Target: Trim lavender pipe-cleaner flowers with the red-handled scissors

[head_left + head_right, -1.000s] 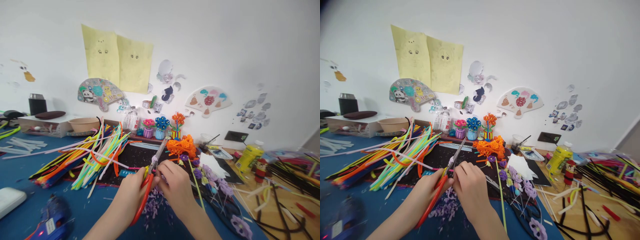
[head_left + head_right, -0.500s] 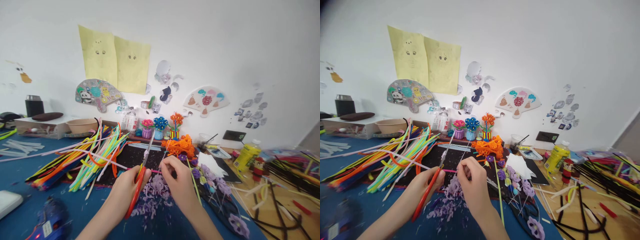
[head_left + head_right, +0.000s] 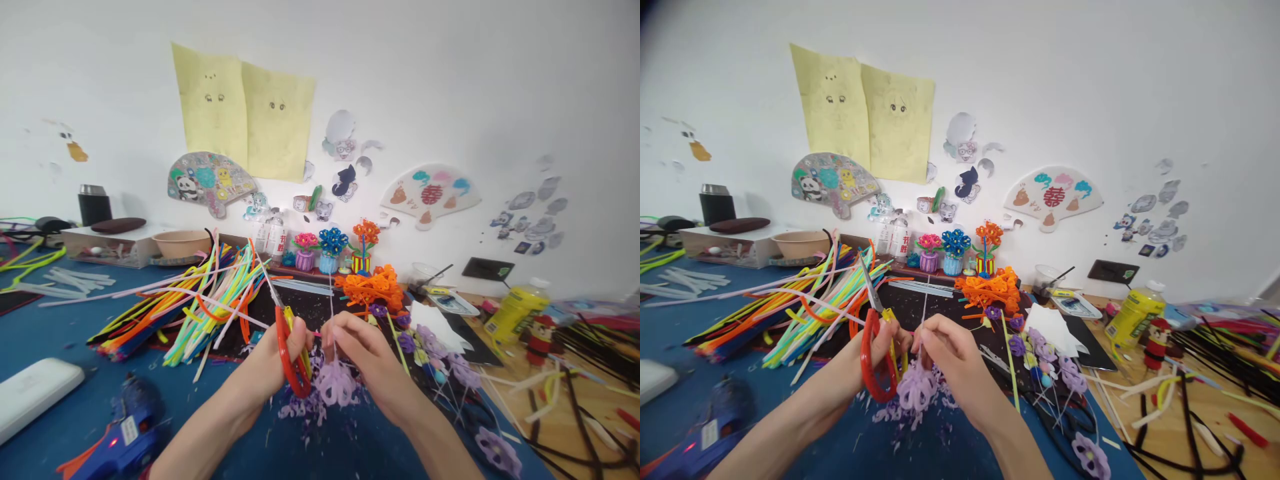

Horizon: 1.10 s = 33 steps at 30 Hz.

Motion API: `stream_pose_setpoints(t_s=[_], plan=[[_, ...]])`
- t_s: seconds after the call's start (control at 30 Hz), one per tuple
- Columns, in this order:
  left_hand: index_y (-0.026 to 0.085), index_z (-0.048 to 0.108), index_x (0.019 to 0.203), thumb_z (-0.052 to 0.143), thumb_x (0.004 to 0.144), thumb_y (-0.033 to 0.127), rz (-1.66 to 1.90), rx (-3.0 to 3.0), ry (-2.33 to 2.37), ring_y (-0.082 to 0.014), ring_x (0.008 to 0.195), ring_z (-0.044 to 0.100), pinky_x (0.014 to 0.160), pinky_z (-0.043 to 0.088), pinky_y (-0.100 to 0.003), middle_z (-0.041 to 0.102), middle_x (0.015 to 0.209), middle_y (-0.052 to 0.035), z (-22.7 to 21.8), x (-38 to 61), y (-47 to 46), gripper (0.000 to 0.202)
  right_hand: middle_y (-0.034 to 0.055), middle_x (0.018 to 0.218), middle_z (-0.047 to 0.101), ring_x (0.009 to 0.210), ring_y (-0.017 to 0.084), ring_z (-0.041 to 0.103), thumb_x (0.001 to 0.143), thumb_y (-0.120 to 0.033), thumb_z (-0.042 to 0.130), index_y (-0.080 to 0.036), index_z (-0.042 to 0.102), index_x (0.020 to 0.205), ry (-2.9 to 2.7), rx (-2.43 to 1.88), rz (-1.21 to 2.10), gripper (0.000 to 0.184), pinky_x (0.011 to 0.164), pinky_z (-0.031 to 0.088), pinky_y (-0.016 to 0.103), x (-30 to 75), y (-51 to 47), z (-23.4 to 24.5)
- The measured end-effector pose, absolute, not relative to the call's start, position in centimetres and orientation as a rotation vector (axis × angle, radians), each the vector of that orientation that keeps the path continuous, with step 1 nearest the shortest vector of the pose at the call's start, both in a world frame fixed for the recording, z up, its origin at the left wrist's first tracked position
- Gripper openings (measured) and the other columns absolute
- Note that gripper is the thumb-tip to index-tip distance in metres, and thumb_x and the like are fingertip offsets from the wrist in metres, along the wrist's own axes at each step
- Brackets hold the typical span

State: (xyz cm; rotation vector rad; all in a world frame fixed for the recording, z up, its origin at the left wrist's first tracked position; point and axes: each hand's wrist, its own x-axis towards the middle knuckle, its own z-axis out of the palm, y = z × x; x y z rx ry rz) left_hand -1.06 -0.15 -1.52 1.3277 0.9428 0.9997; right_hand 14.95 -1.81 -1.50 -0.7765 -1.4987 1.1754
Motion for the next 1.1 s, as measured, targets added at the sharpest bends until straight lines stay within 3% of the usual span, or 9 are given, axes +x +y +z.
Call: stream_pose_setpoints(t_s=[0.13,0.4,0.7,0.9,1.0,1.1], plan=[[0.02,0.049,0.079,0.055,0.067,0.072,1.001,1.375,0.89,-0.01,0.061,0.046,0.055,0.038,-0.023,0.052,0.07,0.0029,-2.6,-0.8,0.0,0.054,-0.001,0.072,0.05,0.068,0.012,0.045,0.094,-0.035,0.048,-0.017,0.053,0.074,-1.483,-0.766,1.231,0.027,0.066,0.036,0.025,15.1,-1.8,-1.4],[0.019,0.043,0.071,0.072,0.069,0.04,1.171,1.238,0.78,-0.0056,0.054,0.047,0.052,0.038,-0.019,0.053,0.064,0.0068,-1.7,-0.6,0.1,0.036,-0.0002,0.069,0.053,0.065,0.013,0.045,0.093,-0.034,0.048,-0.016,0.054,0.072,-1.628,-0.811,1.389,0.028,0.063,0.034,0.026,15.3,-2.1,-1.3],[0.018,0.049,0.071,0.076,0.066,0.026,1.281,1.103,0.744,-0.0047,0.052,0.048,0.05,0.04,-0.016,0.051,0.06,0.0077,-1.7,-1.3,0.7,0.029,0.0014,0.069,0.058,0.064,0.012,0.05,0.094,-0.038,0.045,-0.014,0.061,0.081,-1.563,-0.798,1.477,0.032,0.062,0.036,0.025,15.0,-1.9,-1.8],[0.018,0.048,0.069,0.076,0.067,0.024,1.359,1.069,0.714,-0.005,0.052,0.049,0.051,0.04,-0.017,0.05,0.057,0.0078,-1.3,-1.5,0.8,0.029,0.0077,0.082,0.064,0.067,0.011,0.055,0.089,-0.04,0.055,-0.01,0.068,0.087,-1.449,-0.788,1.691,0.032,0.057,0.041,0.021,15.9,-1.6,-1.9],[0.018,0.047,0.07,0.076,0.066,0.023,1.461,1.04,0.724,-0.0045,0.052,0.048,0.051,0.041,-0.017,0.051,0.059,0.0083,-1.0,-1.5,0.7,0.03,0.009,0.098,0.063,0.079,0.016,0.059,0.081,-0.041,0.065,-0.015,0.061,0.108,-1.379,-0.67,1.773,0.038,0.069,0.048,0.028,16.0,-1.8,-1.9],[0.019,0.046,0.073,0.075,0.067,0.021,1.574,1.001,0.745,-0.0049,0.055,0.051,0.055,0.043,-0.017,0.054,0.064,0.0082,-0.7,-1.6,0.7,0.03,0.005,0.099,0.061,0.084,0.019,0.063,0.068,-0.031,0.08,-0.021,0.053,0.115,-1.314,-0.602,1.795,0.055,0.079,0.049,0.036,15.6,-1.9,-1.9]])
